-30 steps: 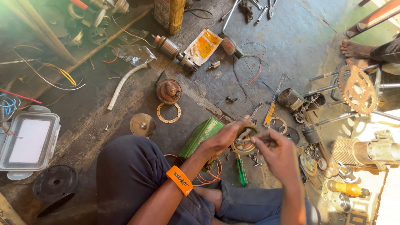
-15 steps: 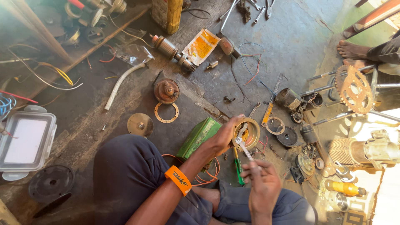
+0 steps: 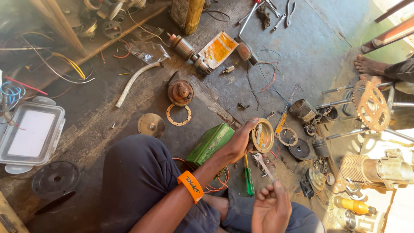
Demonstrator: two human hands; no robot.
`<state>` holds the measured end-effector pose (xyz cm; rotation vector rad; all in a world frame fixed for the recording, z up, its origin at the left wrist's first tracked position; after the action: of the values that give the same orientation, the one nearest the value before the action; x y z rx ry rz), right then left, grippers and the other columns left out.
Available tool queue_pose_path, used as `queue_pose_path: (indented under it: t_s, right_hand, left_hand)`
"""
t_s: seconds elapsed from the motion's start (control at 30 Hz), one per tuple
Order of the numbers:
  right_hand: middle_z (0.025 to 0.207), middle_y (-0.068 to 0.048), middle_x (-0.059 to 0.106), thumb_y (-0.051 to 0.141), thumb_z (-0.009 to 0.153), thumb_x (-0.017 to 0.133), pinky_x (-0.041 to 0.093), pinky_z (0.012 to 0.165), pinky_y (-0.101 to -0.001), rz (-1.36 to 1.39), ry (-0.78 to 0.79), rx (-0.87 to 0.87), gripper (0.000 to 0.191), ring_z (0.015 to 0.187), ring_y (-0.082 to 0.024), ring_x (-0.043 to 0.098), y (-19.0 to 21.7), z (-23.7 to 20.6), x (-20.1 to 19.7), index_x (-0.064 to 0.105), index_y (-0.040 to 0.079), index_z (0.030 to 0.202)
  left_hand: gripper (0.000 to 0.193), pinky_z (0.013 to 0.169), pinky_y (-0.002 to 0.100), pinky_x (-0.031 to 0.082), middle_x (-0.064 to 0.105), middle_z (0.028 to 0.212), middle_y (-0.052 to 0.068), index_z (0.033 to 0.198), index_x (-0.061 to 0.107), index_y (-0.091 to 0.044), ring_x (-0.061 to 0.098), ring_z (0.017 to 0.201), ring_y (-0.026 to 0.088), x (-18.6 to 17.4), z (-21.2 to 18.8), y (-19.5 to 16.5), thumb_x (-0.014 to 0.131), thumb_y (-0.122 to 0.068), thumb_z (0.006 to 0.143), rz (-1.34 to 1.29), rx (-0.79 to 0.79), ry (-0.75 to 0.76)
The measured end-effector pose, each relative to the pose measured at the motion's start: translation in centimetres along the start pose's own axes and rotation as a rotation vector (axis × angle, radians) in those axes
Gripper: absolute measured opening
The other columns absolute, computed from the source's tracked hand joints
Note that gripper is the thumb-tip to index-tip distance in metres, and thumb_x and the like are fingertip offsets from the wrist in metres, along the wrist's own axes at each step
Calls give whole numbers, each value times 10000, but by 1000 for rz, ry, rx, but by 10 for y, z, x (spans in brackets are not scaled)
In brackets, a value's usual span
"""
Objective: The person sits on the floor and disassembles a motor component using a screwdriver and wrench. They remove screws, separate the housing, and clean internal parts with a cloth. The person then reassembles the component and places it on a green battery.
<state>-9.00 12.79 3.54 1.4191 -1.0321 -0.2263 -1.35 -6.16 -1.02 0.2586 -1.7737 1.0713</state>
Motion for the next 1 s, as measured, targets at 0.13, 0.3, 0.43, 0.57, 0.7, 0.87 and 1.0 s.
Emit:
queue_pose_path:
  t_s: [0.13,0.3,0.43,0.57,0.7,0.87,1.0]
  right_hand:
    - [895,-108,617,69,1096,600,462,705,-293,-163,184,-257,79,810,-177,584,26,4,11,594,-3,1127]
    - [909,-155,713,-7,1036,604,581,760,-296,-896,295,-452,175,799,-186,696,77,35,60,624,-102,1183]
    - [941,-143,724,-36,994,636,615,771,-287,-851,441,-372,205,833,-167,723,84,51,97,656,-102,1187]
    - [950,-127,711,-33,1001,638,604,751,-277,-862,472,-364,229,824,-150,715,81,56,107,670,-100,1218]
    - [941,-112,718,-26,993,642,592,728,-263,-828,509,-275,263,796,-134,703,78,63,107,673,-87,1247]
    - [920,-107,729,-34,942,681,571,722,-239,-922,606,-233,298,789,-126,697,81,73,109,693,-67,1238]
    - [927,-97,728,-36,910,712,569,723,-235,-969,650,-226,278,795,-124,702,82,74,111,715,-51,1187]
  left_hand:
    - [558,583,279,548,644,854,66,1003,637,-65,635,702,145,0,0,-5,389,-559,1074,233,-92,26]
    - [613,754,322,545,645,978,74,1105,650,-35,616,852,148,5,-4,1,347,-568,1111,337,-174,262]
    - [577,926,311,519,693,1166,53,1248,611,-81,649,1047,123,10,-13,-4,341,-556,1063,365,-263,316]
    - [576,899,264,547,697,1205,-40,1364,572,-117,669,1025,44,20,-24,-21,362,-575,1083,325,-301,338]
    - [672,346,268,344,542,646,-38,1108,606,-114,446,436,64,23,-35,-35,290,-701,1027,525,-465,355]
    - [616,320,258,307,507,597,-61,1057,537,-140,445,406,61,25,-42,-38,277,-698,1026,438,-568,434]
    - [606,308,267,322,529,586,-52,1089,562,-169,449,373,70,25,-43,-35,298,-704,981,430,-616,395]
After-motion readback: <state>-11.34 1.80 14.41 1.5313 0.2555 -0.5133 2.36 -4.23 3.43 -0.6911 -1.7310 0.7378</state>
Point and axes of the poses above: each hand's wrist, its own z-axis towards the middle knuckle, its own x-axis out of the palm, y = z × x, the point moved 1 cm from there along z, towards the middle knuckle
